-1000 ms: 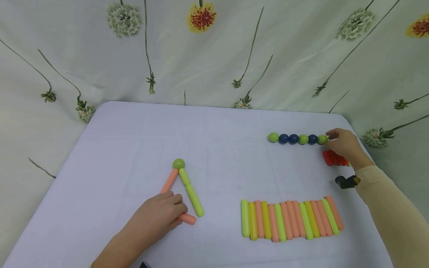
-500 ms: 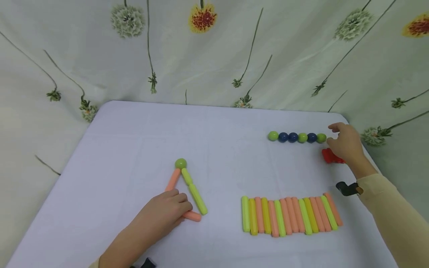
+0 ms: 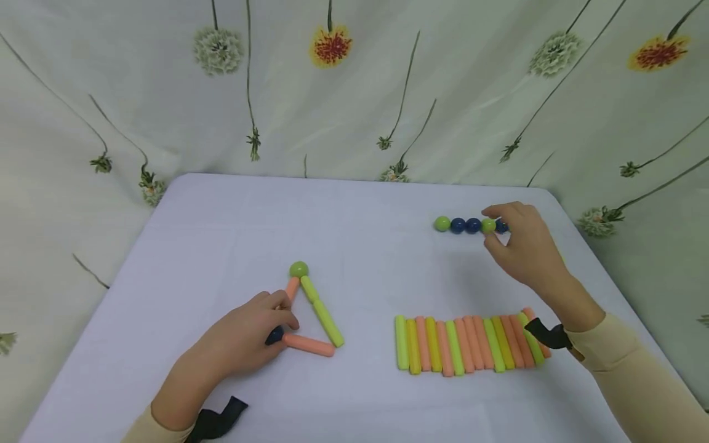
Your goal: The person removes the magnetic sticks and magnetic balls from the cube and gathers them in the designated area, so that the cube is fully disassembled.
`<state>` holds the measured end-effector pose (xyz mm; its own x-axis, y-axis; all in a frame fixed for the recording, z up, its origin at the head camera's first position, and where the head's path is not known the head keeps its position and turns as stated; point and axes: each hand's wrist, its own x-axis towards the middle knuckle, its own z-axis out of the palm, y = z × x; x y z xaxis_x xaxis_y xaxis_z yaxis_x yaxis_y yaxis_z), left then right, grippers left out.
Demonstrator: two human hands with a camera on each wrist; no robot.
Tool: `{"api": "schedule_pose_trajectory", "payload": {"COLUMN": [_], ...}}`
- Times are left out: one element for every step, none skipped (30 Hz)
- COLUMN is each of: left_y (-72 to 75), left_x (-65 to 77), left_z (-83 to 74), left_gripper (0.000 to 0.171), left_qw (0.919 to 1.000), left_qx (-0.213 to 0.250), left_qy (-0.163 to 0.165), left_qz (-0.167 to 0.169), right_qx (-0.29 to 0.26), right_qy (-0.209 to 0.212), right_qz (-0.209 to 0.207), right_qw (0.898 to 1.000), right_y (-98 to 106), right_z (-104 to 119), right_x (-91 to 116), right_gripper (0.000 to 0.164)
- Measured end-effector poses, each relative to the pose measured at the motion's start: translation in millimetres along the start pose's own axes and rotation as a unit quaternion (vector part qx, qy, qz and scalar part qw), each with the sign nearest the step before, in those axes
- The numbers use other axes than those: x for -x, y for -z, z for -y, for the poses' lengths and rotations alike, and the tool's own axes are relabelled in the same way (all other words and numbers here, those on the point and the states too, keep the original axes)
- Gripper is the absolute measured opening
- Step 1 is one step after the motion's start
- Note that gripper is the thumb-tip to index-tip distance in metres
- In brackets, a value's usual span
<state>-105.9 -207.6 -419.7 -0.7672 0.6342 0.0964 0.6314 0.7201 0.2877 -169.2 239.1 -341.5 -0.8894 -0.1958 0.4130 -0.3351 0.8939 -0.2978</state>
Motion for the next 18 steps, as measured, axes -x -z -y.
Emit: {"api": "schedule_pose_trajectory", "payload": {"left_y": [-0.8,-1.8,-2.8,-3.7,-4.6,-5.4,-6.5,-7.7,-8.8,-10.7,-12.4,-13.7,-15.0,-15.8,-16.3,-16.2,-16.1,-15.9], "left_x": [-1.1,-2.2,-3.0,-3.8,-4.4,-4.9,-5.3,-5.7,-6.0,-7.0,-7.9,-8.6,-9.1,-9.3,-9.1,-9.0,-8.7,-8.5], "left_z": [0.1,-0.1,-0.8,-2.1,-3.5,-5.1,-7.3,-9.6,-12.1,-14.5,-16.8,-19.1,-21.4,-23.0,-24.3,-25.3,-25.8,-25.9], "left_gripper": [0.022,0.021,0.02,0.02,0.019,0.019,0.019,0.018,0.018,0.018,0.018,0.019,0.019,0.021,0.022,0.024,0.025,0.027], "left_qw": [1.0,1.0,1.0,1.0,0.9999,0.9999,0.9999,0.9999,0.9999,0.9998,0.9997,0.9995,0.9994,0.9994,0.9994,0.9995,0.9997,0.9998], "left_qx": [0.001,0.001,-0.001,-0.004,-0.005,-0.007,-0.011,-0.014,-0.016,-0.022,-0.024,-0.028,-0.029,-0.029,-0.028,-0.024,-0.017,-0.01], "left_qy": [-0.001,-0.001,0.001,0.003,0.004,0.005,0.006,0.004,0.002,-0.001,-0.004,-0.004,-0.002,0.001,0.005,0.009,0.012,0.014], "left_qz": [0.003,0.004,0.006,0.008,0.008,0.007,0.006,0.003,-0.001,-0.005,-0.009,-0.013,-0.016,-0.018,-0.018,-0.016,-0.012,-0.008], "right_qx": [-0.004,-0.005,-0.009,-0.013,-0.019,-0.025,-0.03,-0.035,-0.038,-0.043,-0.048,-0.051,-0.05,-0.047,-0.043,-0.037,-0.024,-0.003], "right_qy": [0.019,0.038,0.057,0.078,0.101,0.119,0.136,0.151,0.166,0.18,0.195,0.212,0.228,0.243,0.254,0.265,0.281,0.295], "right_qz": [0.002,0.004,0.01,0.017,0.025,0.04,0.058,0.083,0.112,0.141,0.168,0.193,0.216,0.235,0.249,0.256,0.253,0.244], "right_qw": [1.0,0.999,0.998,0.997,0.994,0.992,0.989,0.984,0.979,0.972,0.965,0.957,0.948,0.94,0.934,0.929,0.925,0.924], "right_y": [-2,-4,-6,-9,-13,-16,-20,-24,-27,-32,-37,-43,-50,-57,-65,-73,-82,-90], "right_z": [10,20,31,41,51,63,75,87,99,111,122,133,143,152,161,168,174,179], "right_x": [1,3,6,9,12,16,20,24,29,33,38,43,47,52,56,59,63,66], "right_gripper": [0.03,0.03,0.03,0.031,0.031,0.032,0.032,0.031,0.031,0.031,0.03,0.03,0.03,0.031,0.034,0.036,0.038,0.038]}}
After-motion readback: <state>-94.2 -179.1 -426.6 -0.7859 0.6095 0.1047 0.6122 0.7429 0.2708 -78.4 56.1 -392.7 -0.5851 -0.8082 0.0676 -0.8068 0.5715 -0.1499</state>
